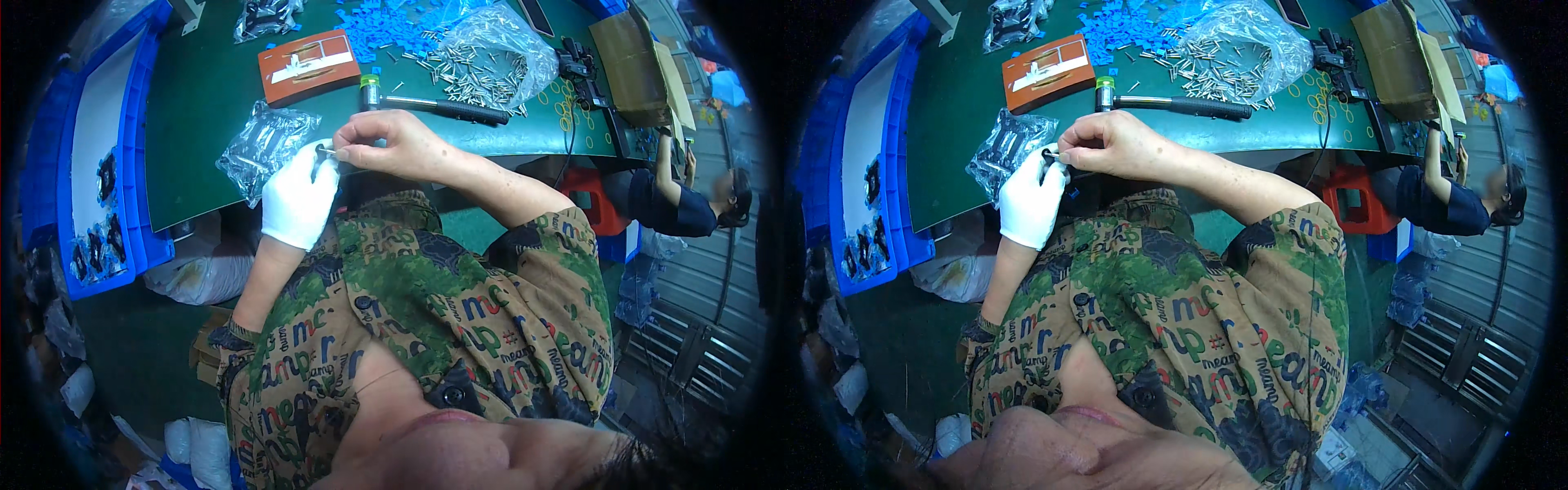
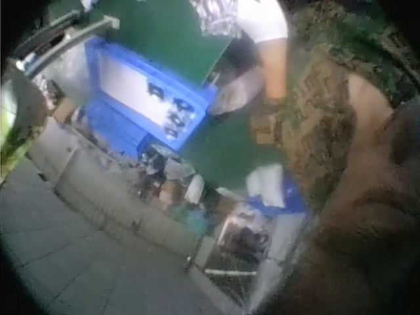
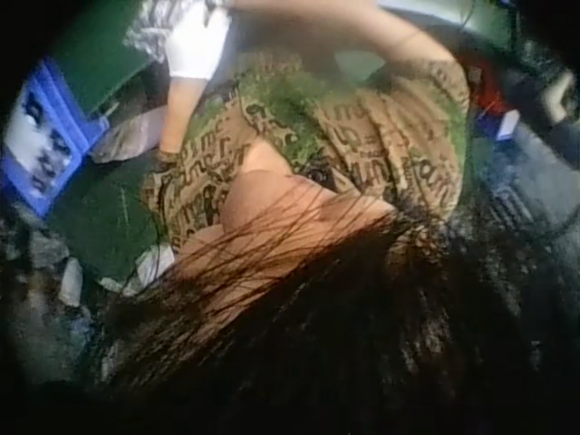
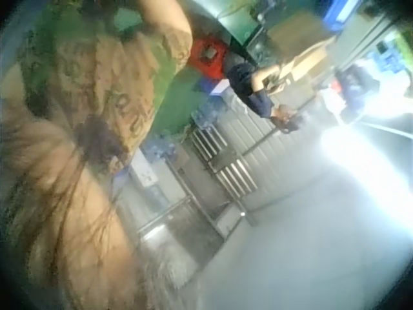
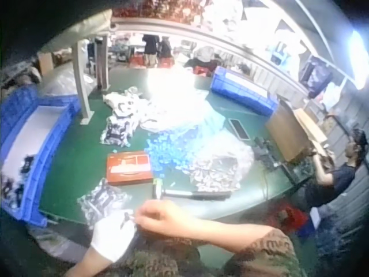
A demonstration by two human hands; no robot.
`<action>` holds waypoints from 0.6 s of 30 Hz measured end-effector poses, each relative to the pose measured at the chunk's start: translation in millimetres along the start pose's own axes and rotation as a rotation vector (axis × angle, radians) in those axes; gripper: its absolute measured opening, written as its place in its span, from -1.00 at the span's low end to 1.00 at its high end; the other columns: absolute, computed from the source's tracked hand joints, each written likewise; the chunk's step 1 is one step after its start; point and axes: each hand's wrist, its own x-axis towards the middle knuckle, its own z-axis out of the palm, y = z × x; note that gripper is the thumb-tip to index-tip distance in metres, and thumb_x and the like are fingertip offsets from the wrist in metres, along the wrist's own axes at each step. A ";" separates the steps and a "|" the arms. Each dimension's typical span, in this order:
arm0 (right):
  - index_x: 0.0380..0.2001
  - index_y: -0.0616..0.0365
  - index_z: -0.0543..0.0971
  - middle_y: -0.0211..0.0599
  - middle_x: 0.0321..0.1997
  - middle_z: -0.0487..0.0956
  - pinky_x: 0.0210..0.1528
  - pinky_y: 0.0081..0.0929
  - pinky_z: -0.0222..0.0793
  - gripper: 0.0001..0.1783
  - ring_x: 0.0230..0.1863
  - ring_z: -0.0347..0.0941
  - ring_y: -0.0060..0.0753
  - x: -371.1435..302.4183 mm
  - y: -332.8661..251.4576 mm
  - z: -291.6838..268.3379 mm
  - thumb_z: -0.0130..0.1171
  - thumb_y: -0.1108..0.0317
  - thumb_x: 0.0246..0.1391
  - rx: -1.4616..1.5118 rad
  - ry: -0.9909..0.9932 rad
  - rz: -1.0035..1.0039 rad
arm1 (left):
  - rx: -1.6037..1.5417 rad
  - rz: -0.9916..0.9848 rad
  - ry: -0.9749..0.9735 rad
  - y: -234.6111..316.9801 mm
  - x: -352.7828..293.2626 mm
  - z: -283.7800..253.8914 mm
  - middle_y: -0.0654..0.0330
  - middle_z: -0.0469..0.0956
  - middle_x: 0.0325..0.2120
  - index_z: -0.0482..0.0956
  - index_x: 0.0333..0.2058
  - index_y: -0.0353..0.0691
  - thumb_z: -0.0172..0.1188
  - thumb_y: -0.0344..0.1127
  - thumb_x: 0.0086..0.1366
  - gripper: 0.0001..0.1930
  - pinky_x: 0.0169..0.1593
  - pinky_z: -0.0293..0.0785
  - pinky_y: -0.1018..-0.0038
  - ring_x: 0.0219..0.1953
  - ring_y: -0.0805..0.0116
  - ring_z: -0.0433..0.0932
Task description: The person assembles small black plastic components with blue plastic fasteners at a green workbench. They pick up a black part, insert a blue fastener, and use a hammer to secure it. The person then places the assembled unit into a blue bin and repeats the process with another component.
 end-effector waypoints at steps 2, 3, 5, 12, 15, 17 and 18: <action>-0.19 0.18 0.67 -0.28 -0.32 0.66 -0.18 -0.40 0.49 -0.74 -0.26 0.60 -0.40 -0.4 -0.3 5.1 0.28 0.22 0.19 -0.039 0.048 -0.029 | 0.017 0.021 0.004 -2.1 -0.4 1.5 0.07 0.66 -0.43 0.62 -0.07 -0.28 0.20 -0.33 0.37 -0.77 -0.30 0.55 0.37 -0.41 0.26 0.66; -0.20 0.17 0.66 -0.29 -0.33 0.64 -0.18 -0.38 0.47 -0.75 -0.27 0.60 -0.37 -1.8 -0.9 9.3 0.28 0.23 0.18 -0.066 0.082 -0.060 | 0.022 0.042 0.006 -6.0 -0.4 2.8 0.07 0.66 -0.43 0.62 -0.08 -0.29 0.20 -0.32 0.37 -0.78 -0.31 0.54 0.36 -0.42 0.24 0.66; -0.23 0.13 0.65 -0.32 -0.35 0.60 -0.16 -0.33 0.42 -0.79 -0.27 0.58 -0.31 -2.8 -2.5 15.9 0.28 0.23 0.18 -0.204 0.149 -0.140 | 0.032 0.072 -0.015 -9.4 -0.7 5.2 0.05 0.65 -0.44 0.61 -0.11 -0.30 0.19 -0.32 0.37 -0.79 -0.32 0.54 0.34 -0.43 0.20 0.65; -0.15 0.00 0.62 -0.43 -0.34 0.55 -0.10 -0.29 0.29 -0.82 -0.23 0.53 -0.30 0.2 2.4 16.6 0.26 0.26 0.19 -0.430 0.157 -0.350 | -0.167 -0.005 -0.188 -19.2 -10.3 -1.1 0.18 0.59 -0.49 0.61 -0.14 -0.30 0.11 -0.30 0.44 -0.79 -0.32 0.45 0.45 -0.45 0.38 0.55; -0.05 0.00 0.60 -0.42 -0.30 0.54 -0.10 -0.30 0.29 -0.74 -0.21 0.51 -0.30 -0.4 10.2 12.6 0.26 0.32 0.18 -0.470 0.099 -0.484 | -0.476 -0.204 -0.347 -9.9 -15.0 -13.0 0.31 0.54 -0.51 0.64 -0.13 -0.30 0.06 -0.26 0.48 -0.75 -0.30 0.39 0.55 -0.46 0.55 0.45; 0.01 -0.03 0.59 -0.43 -0.27 0.55 -0.06 -0.30 0.29 -0.69 -0.18 0.51 -0.32 -1.6 16.3 14.1 0.25 0.33 0.17 -0.499 0.059 -0.558 | -0.487 -0.219 -0.398 -10.3 -19.3 -15.0 0.37 0.52 -0.49 0.66 -0.11 -0.29 0.04 -0.25 0.50 -0.73 -0.30 0.35 0.59 -0.45 0.62 0.39; 0.02 -0.03 0.59 -0.44 -0.23 0.56 -0.01 -0.29 0.29 -0.66 -0.15 0.51 -0.33 -2.4 17.7 14.8 0.26 0.34 0.15 -0.527 0.022 -0.556 | -0.387 -0.108 -0.413 -15.9 -20.5 -15.1 0.31 0.54 -0.49 0.66 -0.10 -0.30 0.03 -0.26 0.50 -0.72 -0.30 0.38 0.56 -0.46 0.57 0.43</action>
